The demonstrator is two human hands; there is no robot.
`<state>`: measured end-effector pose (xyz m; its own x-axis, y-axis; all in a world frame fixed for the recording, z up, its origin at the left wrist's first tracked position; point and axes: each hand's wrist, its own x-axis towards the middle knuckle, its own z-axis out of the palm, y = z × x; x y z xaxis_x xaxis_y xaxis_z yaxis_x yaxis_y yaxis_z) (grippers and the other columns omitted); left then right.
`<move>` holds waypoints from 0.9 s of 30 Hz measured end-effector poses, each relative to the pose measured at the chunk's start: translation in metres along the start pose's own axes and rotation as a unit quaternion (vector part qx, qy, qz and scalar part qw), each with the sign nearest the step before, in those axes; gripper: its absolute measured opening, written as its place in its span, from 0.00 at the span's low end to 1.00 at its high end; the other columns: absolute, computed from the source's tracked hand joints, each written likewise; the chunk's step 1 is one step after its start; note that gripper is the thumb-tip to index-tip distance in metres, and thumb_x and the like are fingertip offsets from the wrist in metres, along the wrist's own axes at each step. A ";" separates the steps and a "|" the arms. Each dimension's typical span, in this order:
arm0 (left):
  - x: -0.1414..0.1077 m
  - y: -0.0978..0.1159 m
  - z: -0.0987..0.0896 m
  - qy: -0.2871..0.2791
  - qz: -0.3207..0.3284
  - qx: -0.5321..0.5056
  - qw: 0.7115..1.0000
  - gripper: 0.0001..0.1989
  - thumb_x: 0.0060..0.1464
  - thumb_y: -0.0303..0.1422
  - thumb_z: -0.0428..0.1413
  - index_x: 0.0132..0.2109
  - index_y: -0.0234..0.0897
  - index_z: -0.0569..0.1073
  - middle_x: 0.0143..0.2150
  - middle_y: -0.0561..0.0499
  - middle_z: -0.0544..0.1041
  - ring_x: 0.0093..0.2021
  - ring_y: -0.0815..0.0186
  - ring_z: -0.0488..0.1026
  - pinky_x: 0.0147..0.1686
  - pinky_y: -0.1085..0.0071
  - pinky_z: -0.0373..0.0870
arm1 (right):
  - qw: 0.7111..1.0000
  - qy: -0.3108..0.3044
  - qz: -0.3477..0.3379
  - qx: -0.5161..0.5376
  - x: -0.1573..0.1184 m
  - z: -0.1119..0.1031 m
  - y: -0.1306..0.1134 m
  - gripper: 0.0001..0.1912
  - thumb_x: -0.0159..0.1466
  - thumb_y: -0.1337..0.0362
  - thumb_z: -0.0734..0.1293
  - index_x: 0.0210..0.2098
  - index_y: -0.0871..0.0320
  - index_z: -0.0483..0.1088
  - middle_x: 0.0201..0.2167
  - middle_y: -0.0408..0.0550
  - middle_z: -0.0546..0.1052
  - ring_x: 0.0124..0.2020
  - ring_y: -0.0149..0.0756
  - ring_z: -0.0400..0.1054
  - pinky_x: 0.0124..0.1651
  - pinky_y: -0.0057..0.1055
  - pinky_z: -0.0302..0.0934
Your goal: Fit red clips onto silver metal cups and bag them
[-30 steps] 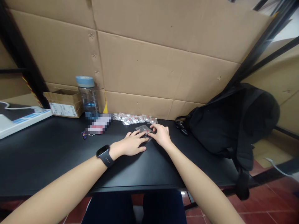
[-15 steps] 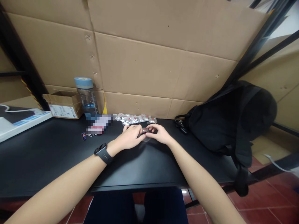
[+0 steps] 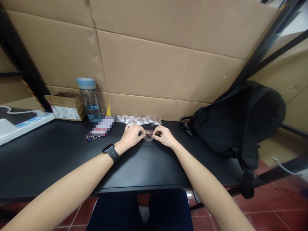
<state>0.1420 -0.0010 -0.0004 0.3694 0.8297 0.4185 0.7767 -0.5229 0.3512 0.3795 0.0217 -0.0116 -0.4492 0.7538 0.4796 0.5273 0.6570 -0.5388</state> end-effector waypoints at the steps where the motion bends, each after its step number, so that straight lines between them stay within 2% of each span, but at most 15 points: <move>1: 0.001 0.000 -0.001 0.000 -0.018 -0.010 1.000 0.06 0.58 0.35 0.58 0.36 0.44 0.80 0.46 0.51 0.82 0.54 0.52 0.73 0.56 0.54 0.61 | 1.000 -0.001 0.005 0.001 0.000 -0.002 0.000 0.02 0.60 0.66 0.73 0.30 0.56 0.77 0.33 0.43 0.75 0.33 0.32 0.66 0.41 0.29 0.60; 7: 0.006 -0.002 -0.001 -0.040 -0.138 -0.127 0.981 0.10 0.55 0.41 0.58 0.36 0.45 0.83 0.42 0.53 0.84 0.47 0.55 0.78 0.51 0.62 0.68 | 0.998 -0.018 0.055 0.015 0.002 -0.008 0.005 0.07 0.64 0.64 0.69 0.31 0.57 0.77 0.36 0.46 0.77 0.36 0.34 0.70 0.42 0.31 0.61; 11: 0.007 -0.003 0.006 -0.014 -0.179 -0.061 0.982 0.11 0.56 0.44 0.58 0.35 0.43 0.79 0.39 0.50 0.83 0.47 0.52 0.77 0.50 0.59 0.67 | 0.996 -0.009 0.081 -0.037 0.004 -0.001 0.006 0.08 0.64 0.66 0.69 0.27 0.58 0.75 0.35 0.47 0.76 0.37 0.35 0.69 0.44 0.32 0.61; 13: 0.007 -0.005 0.010 0.009 -0.170 -0.038 0.985 0.11 0.55 0.44 0.59 0.39 0.42 0.75 0.42 0.49 0.81 0.47 0.53 0.76 0.49 0.59 0.67 | 0.993 -0.001 0.096 -0.072 0.004 0.002 0.006 0.09 0.63 0.65 0.69 0.26 0.57 0.74 0.34 0.47 0.76 0.36 0.35 0.69 0.44 0.33 0.61; 15: 0.007 -0.007 0.014 0.033 -0.144 -0.029 0.989 0.14 0.54 0.41 0.60 0.45 0.41 0.71 0.47 0.46 0.79 0.49 0.54 0.75 0.49 0.60 0.67 | 0.991 0.011 0.095 -0.094 0.003 0.004 0.005 0.06 0.63 0.64 0.70 0.29 0.57 0.73 0.36 0.47 0.75 0.38 0.37 0.68 0.45 0.34 0.61; 17: 0.006 -0.009 0.017 0.044 -0.095 -0.023 0.994 0.15 0.56 0.38 0.59 0.49 0.40 0.69 0.52 0.44 0.76 0.54 0.53 0.72 0.50 0.58 0.67 | 0.992 0.030 0.070 -0.098 0.002 0.004 0.001 0.03 0.63 0.64 0.69 0.36 0.56 0.73 0.40 0.49 0.75 0.42 0.39 0.68 0.48 0.35 0.62; 20: 0.005 -0.008 0.018 0.034 -0.018 -0.018 0.999 0.14 0.59 0.33 0.55 0.52 0.42 0.69 0.57 0.44 0.73 0.59 0.52 0.68 0.54 0.56 0.65 | 0.994 0.043 0.014 -0.095 0.001 0.003 -0.012 0.08 0.67 0.65 0.65 0.45 0.55 0.73 0.47 0.51 0.75 0.49 0.42 0.67 0.56 0.38 0.60; 23: 0.004 -0.005 0.019 0.003 0.016 -0.001 1.000 0.13 0.60 0.29 0.52 0.51 0.44 0.71 0.57 0.46 0.74 0.60 0.52 0.67 0.56 0.53 0.62 | 0.994 -0.003 -0.016 -0.109 0.000 0.004 -0.026 0.11 0.69 0.63 0.63 0.50 0.54 0.73 0.51 0.52 0.75 0.54 0.44 0.65 0.58 0.41 0.57; 27: 0.003 -0.003 0.018 -0.041 0.006 0.001 0.999 0.12 0.65 0.33 0.49 0.51 0.47 0.74 0.55 0.48 0.77 0.59 0.51 0.66 0.57 0.50 0.59 | 0.984 -0.084 0.016 -0.155 -0.003 0.008 -0.029 0.18 0.66 0.61 0.68 0.55 0.52 0.72 0.56 0.52 0.75 0.55 0.48 0.65 0.55 0.43 0.57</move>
<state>0.1498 0.0069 -0.0158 0.4189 0.8368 0.3525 0.7732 -0.5323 0.3448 0.3597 0.0000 -0.0029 -0.5283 0.7824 0.3297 0.7262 0.6176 -0.3019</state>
